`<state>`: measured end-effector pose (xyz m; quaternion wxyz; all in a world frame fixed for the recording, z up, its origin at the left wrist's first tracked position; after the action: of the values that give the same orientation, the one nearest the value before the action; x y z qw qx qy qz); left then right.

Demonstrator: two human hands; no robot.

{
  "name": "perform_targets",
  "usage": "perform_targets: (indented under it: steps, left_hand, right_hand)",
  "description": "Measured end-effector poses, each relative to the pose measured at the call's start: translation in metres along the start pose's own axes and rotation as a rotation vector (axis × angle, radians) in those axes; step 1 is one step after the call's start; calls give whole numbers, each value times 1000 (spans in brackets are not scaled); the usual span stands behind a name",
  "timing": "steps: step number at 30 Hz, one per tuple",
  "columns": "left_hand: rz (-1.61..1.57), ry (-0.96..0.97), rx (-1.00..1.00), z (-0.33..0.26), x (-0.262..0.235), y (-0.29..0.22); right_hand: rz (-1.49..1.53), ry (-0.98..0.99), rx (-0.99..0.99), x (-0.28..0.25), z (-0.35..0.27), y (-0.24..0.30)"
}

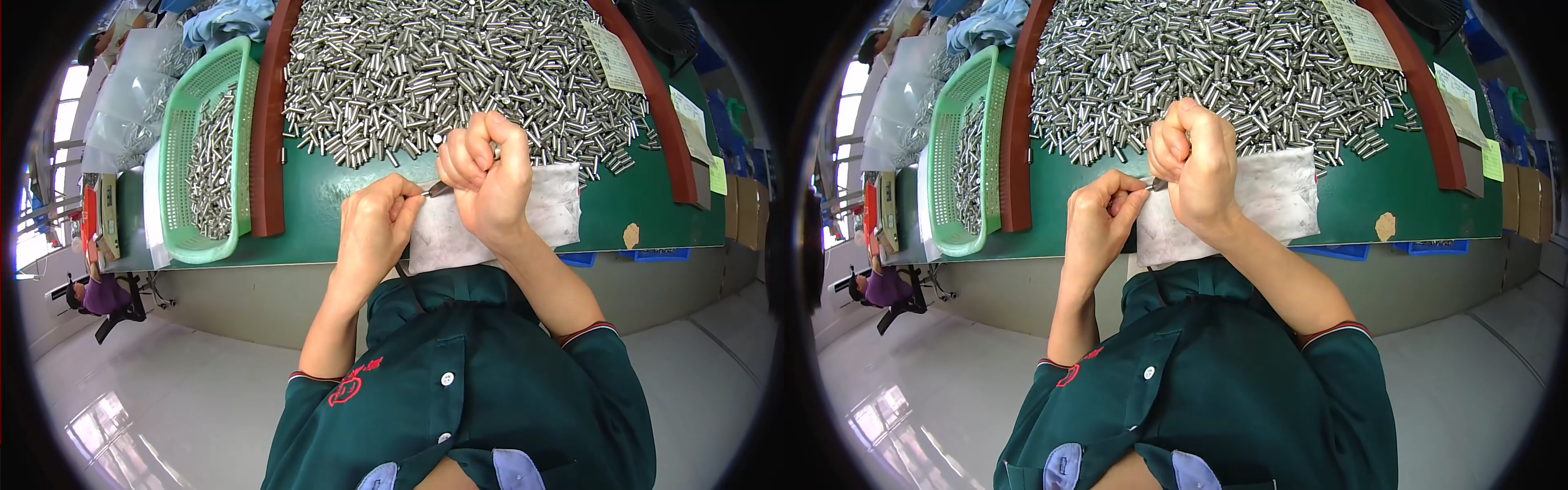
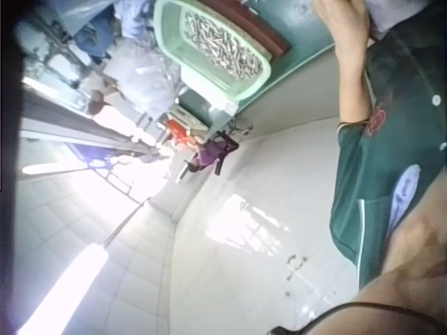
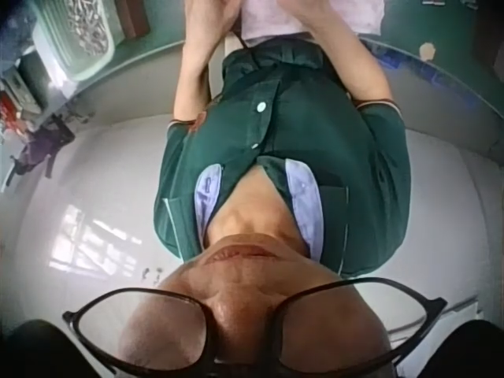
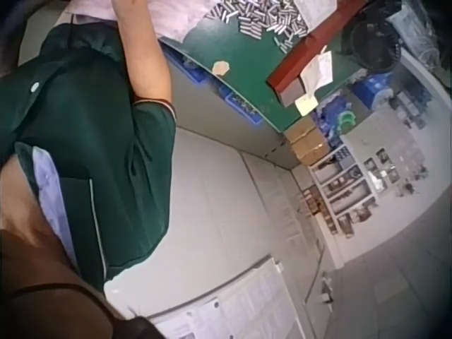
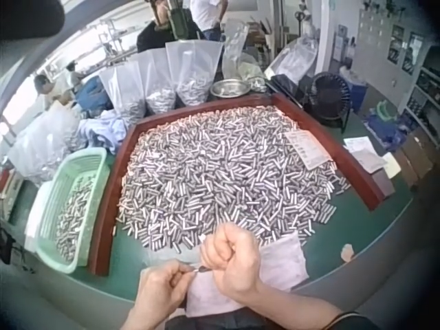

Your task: Cleaning and deburring small metal bolts using a manual scraping tool.

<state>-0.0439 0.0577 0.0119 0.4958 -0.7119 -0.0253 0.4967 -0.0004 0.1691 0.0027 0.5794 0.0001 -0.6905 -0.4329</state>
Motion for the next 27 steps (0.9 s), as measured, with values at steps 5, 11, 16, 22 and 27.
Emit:
perform_targets:
  steps: [5,11,16,22,27]
  left_hand:
    - [-4,-17,6,-1,0,1]
    - [9,-27,-9,-3,-1,-4]
    - [15,-46,11,-3,-1,-7]
    - [-61,-42,-17,-7,-5,1]
    - [-1214,256,-327,-8,-2,29]
  right_hand:
    - [-48,22,-24,3,-2,-1]
    - [-173,107,-153,14,-7,0]
    - [-221,106,-186,19,-10,0]
    - [-163,85,-140,11,-8,0]
    - [-4,59,-63,4,-6,1]
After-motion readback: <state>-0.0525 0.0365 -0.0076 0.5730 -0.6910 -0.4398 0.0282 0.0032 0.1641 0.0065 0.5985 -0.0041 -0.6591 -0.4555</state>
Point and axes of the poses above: each hand's wrist, its own z-axis towards the middle knuckle, its own x-axis out of the palm, y = z × x, the point moved 7 cm from there along z, towards the middle knuckle, and after that the axes turned 6 degrees about -x, right-handed, at the moved point
